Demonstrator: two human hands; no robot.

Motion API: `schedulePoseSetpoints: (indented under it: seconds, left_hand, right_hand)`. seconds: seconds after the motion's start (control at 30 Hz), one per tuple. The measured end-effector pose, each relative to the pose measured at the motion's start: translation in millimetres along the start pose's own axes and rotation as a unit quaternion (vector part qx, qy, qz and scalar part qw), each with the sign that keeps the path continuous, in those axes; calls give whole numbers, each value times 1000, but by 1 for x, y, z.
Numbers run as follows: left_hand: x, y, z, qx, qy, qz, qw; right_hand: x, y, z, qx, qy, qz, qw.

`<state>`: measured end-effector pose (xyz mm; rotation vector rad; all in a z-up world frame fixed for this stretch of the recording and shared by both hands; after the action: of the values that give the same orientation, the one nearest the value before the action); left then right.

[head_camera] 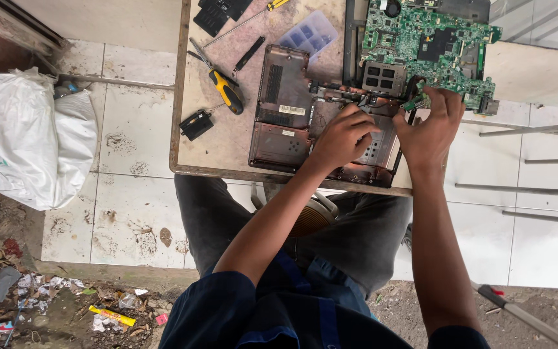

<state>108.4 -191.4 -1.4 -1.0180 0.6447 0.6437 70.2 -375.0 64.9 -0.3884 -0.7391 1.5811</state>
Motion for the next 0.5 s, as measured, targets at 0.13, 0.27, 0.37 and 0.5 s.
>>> schedulePoseSetpoints:
  seconds: [0.13,0.27,0.37,0.5]
  left_hand:
    - [0,-1,0,4,6,4,1000]
    - [-1,0,1,-7,1,-8,1000]
    - [0,-2,1,-7,4,-10,1000]
    - [0,-2,0,-6,5,-8,1000]
  right_hand:
    - [7,-5,9,29,-28,7,999]
    - [5,-3,8,55,-34,8,998]
    - [-4,-1,3,53,-47,-1,997]
    - [-14,10,-3,43,-56,-20,997]
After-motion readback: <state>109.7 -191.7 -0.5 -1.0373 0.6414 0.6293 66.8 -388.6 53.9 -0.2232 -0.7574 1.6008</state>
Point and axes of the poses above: each hand's wrist, its own y-axis away from the middle knuckle, its own z-axis out of the back of the hand, x = y × z, the point moved 2 cm from there along -y, towards the middle knuckle, and after that the axes turned 12 degrees about z, right-handed, at the moved point
